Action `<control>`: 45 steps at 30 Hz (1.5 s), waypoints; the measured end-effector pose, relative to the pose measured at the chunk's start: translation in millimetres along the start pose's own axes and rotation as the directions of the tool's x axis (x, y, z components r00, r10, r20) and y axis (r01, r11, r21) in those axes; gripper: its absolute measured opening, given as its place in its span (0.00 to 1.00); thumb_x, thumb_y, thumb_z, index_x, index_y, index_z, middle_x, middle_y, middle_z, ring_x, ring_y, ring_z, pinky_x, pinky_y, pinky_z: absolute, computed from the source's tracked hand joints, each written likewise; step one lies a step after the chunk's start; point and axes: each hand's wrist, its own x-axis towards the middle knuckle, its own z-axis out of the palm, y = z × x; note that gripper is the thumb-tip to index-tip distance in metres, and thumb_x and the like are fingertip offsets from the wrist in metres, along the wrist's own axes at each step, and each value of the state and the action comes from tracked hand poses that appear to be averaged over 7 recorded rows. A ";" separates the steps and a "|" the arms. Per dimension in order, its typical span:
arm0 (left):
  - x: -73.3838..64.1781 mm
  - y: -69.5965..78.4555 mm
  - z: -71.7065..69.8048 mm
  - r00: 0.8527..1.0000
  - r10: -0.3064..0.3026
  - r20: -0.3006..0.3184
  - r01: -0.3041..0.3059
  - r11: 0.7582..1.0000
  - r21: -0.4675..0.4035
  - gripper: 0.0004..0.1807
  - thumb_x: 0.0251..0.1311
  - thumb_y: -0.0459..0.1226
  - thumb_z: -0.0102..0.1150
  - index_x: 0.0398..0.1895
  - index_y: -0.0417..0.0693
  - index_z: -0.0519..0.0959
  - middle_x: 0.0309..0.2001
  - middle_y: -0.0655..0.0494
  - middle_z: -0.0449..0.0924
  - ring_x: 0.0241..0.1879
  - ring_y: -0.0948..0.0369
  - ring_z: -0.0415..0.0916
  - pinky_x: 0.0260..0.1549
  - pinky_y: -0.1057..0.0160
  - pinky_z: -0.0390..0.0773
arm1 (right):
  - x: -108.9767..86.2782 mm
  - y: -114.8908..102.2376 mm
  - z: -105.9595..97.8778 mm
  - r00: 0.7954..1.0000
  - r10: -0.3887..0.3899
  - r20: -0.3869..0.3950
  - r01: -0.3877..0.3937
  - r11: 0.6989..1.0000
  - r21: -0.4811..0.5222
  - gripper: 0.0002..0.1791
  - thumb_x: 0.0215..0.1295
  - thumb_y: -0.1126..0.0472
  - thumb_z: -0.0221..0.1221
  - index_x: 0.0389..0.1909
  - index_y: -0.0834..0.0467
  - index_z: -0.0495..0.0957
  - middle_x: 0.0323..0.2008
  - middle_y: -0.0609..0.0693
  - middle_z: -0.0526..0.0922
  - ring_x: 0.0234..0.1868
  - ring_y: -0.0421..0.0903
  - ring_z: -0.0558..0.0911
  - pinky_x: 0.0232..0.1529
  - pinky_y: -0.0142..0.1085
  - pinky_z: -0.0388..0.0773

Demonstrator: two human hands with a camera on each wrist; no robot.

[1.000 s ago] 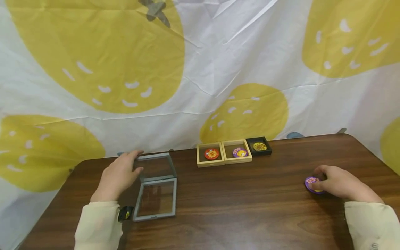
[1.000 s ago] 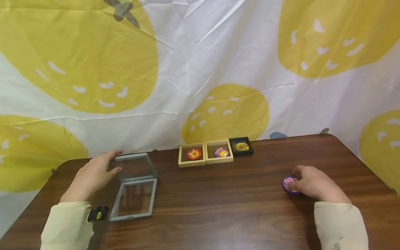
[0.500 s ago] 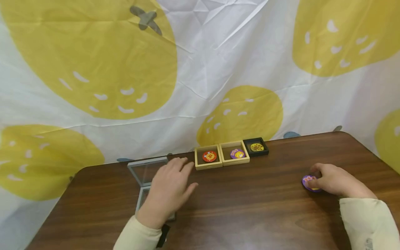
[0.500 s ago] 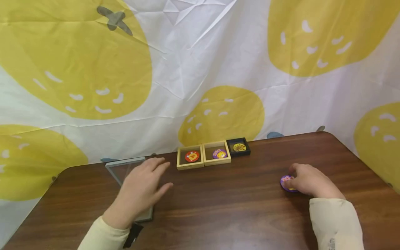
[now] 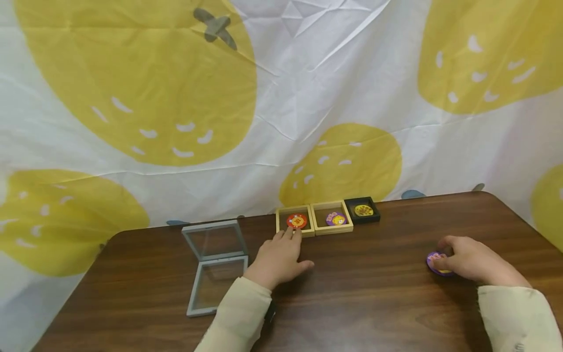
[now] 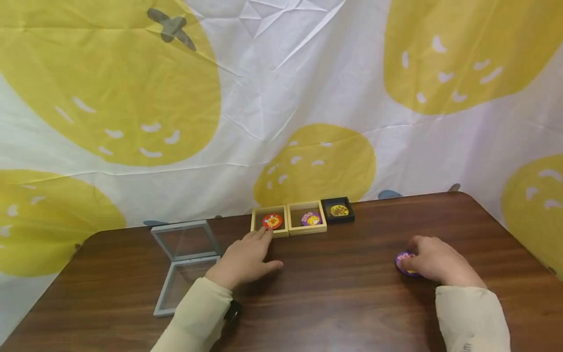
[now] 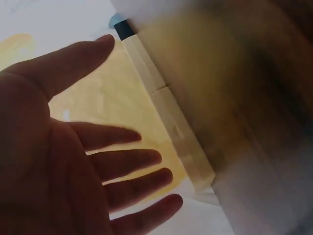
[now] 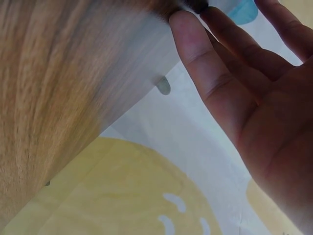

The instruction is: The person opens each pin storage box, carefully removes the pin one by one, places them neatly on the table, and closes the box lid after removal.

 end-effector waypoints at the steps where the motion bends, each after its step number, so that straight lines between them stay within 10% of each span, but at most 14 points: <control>1: 1.7 -0.4 0.6 1.000 0.001 0.009 -0.001 1.000 -0.010 0.43 0.59 0.59 0.54 0.70 0.44 0.60 0.71 0.44 0.59 0.69 0.46 0.60 0.62 0.47 0.67 | 0.2 0.0 0.5 1.000 0.000 0.003 0.000 1.000 0.002 0.33 0.60 0.46 0.60 0.51 0.73 0.71 0.44 0.67 0.81 0.44 0.60 0.80 0.40 0.53 0.75; 33: -10.0 -3.3 1.1 0.999 -0.023 0.048 0.021 0.999 0.047 0.39 0.50 0.58 0.65 0.61 0.44 0.71 0.61 0.43 0.69 0.58 0.49 0.68 0.46 0.49 0.77 | 1.6 2.3 2.8 1.000 0.002 0.006 -0.002 1.000 -0.016 0.33 0.61 0.45 0.58 0.51 0.71 0.72 0.47 0.69 0.79 0.47 0.64 0.78 0.42 0.55 0.74; 45: -17.0 -3.8 -8.9 0.998 0.038 0.048 -0.039 0.999 0.009 0.16 0.44 0.47 0.73 0.23 0.53 0.75 0.26 0.60 0.76 0.28 0.62 0.74 0.27 0.57 0.74 | 0.2 1.0 2.9 0.999 -0.019 -0.027 0.018 1.000 -0.016 0.30 0.60 0.47 0.60 0.48 0.71 0.74 0.45 0.68 0.81 0.45 0.61 0.79 0.42 0.54 0.74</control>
